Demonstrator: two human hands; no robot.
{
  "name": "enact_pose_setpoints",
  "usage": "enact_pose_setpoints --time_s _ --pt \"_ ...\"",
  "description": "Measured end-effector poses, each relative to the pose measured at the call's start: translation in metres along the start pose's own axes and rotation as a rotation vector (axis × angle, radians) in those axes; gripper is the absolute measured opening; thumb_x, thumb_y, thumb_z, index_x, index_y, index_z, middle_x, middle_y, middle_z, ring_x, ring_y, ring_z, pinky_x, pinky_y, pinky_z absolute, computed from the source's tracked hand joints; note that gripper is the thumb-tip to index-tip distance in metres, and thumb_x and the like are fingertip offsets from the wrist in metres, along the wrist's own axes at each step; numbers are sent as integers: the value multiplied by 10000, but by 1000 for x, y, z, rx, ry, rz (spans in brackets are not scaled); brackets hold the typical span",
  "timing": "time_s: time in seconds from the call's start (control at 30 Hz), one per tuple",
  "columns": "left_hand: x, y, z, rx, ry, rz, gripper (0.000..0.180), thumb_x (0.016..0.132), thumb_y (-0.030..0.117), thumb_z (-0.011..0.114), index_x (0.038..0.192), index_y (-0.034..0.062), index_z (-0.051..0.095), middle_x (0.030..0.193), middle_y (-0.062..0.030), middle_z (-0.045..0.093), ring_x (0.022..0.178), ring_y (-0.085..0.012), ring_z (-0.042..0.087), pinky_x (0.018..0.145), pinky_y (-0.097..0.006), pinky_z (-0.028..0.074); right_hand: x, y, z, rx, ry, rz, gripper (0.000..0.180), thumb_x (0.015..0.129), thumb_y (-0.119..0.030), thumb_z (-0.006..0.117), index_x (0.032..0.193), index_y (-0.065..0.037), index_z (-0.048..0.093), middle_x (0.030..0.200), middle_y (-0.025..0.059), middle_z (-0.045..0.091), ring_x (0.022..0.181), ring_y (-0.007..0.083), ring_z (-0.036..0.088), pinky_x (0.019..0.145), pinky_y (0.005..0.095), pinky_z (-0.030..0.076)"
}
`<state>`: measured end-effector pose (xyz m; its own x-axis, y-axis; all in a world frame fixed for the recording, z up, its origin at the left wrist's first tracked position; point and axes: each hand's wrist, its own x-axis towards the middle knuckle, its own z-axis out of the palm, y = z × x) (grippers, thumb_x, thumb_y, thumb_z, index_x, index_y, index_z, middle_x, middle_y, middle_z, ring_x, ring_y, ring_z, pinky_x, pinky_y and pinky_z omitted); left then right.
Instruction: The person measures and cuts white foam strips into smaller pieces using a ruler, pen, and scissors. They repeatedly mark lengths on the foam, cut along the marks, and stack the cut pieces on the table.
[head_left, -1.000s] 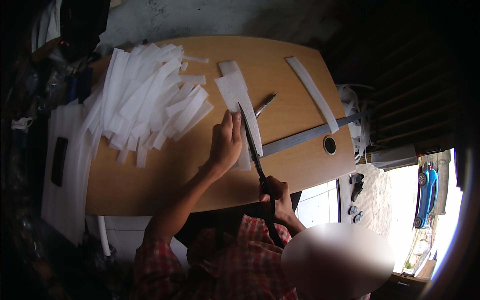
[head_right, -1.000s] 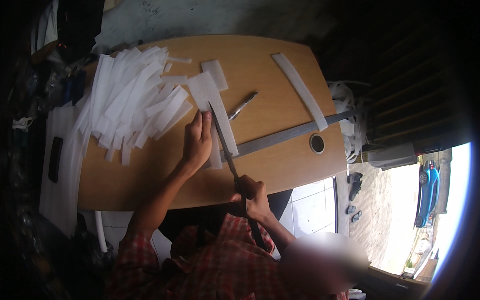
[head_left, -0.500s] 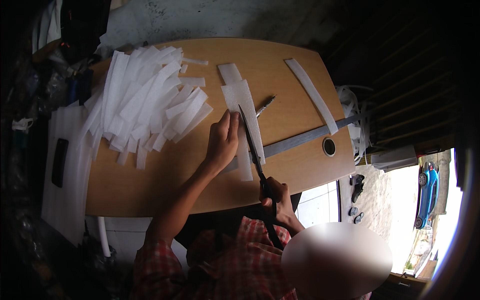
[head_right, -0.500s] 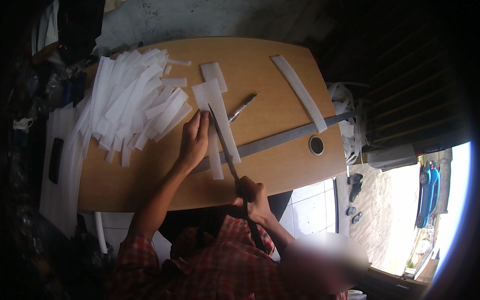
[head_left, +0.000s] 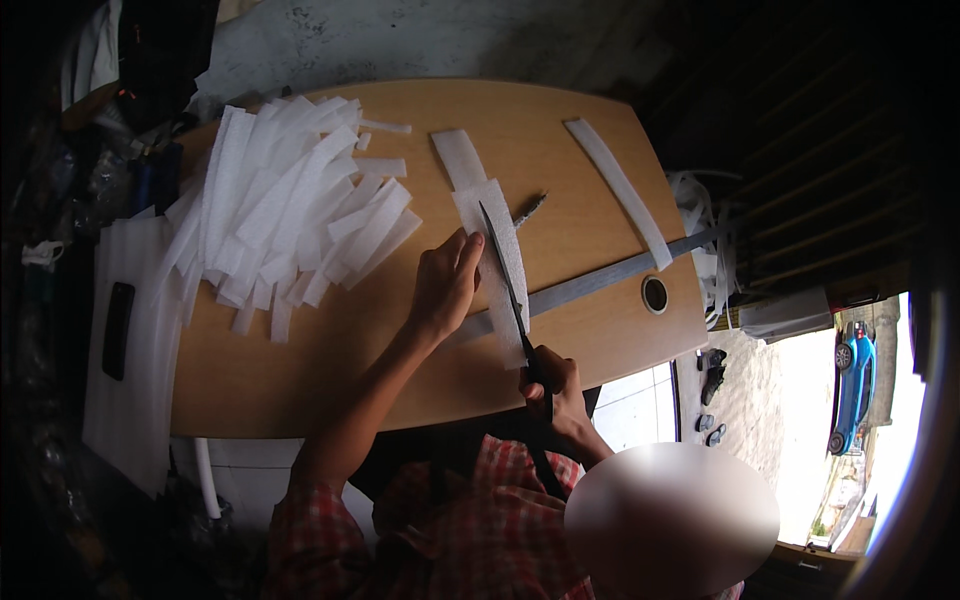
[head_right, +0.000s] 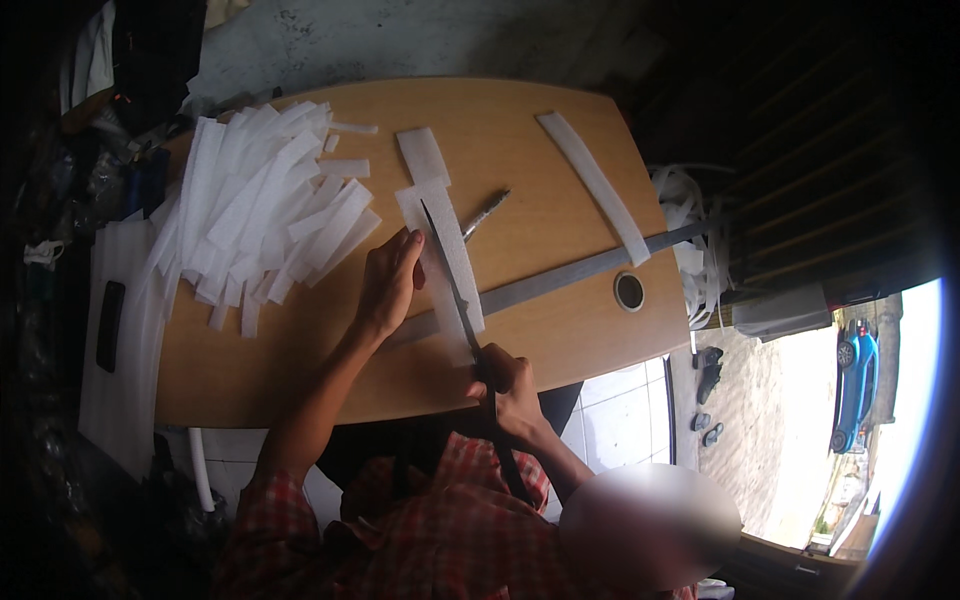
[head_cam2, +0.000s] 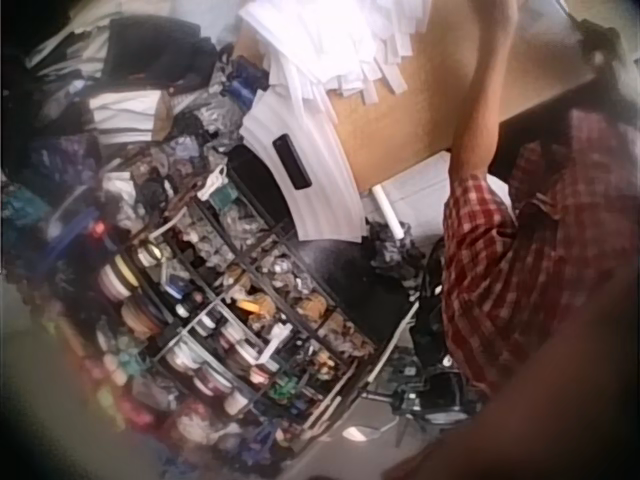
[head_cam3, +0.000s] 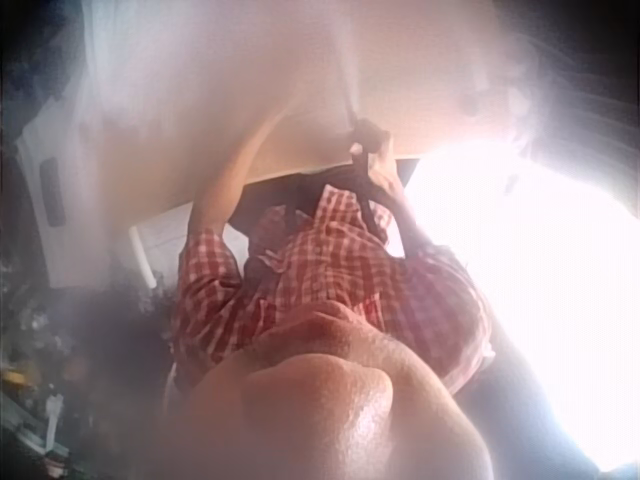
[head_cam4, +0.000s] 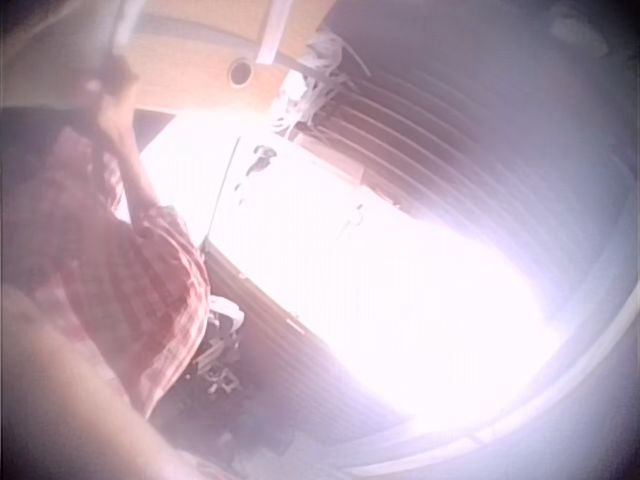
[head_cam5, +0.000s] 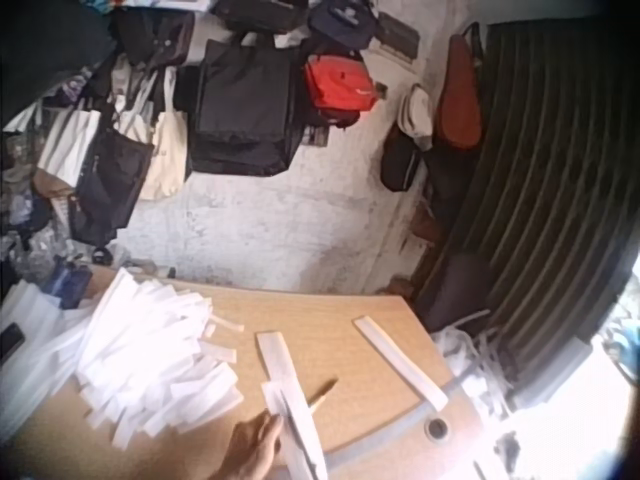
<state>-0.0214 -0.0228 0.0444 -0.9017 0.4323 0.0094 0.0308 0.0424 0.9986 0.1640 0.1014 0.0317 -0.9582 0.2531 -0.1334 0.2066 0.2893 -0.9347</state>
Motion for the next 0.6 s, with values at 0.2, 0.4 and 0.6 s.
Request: enact_pose_setpoints --time_s 0.2,0.4,0.6 --pt "7 -9 -7 -76 41 155 303 1047 286 431 905 42 542 698 34 471 578 -46 436 520 -235 384 -3 4 2 -31 -18 -61 777 711 -742 656 818 15 513 628 82 509 582 140 488 539 313 397" --pt "11 -18 -10 -69 -20 170 257 1041 243 446 923 37 544 700 34 470 575 -48 420 523 -230 382 0 -4 1 -23 -24 -59 729 735 -666 713 824 31 521 610 97 498 590 157 473 546 336 397" --pt "16 -28 -15 41 -108 220 263 1036 239 458 929 18 550 680 28 474 587 -68 430 537 -244 388 4 -5 -6 89 -54 -38 707 718 -669 725 791 5 521 597 30 431 574 116 419 509 307 335"
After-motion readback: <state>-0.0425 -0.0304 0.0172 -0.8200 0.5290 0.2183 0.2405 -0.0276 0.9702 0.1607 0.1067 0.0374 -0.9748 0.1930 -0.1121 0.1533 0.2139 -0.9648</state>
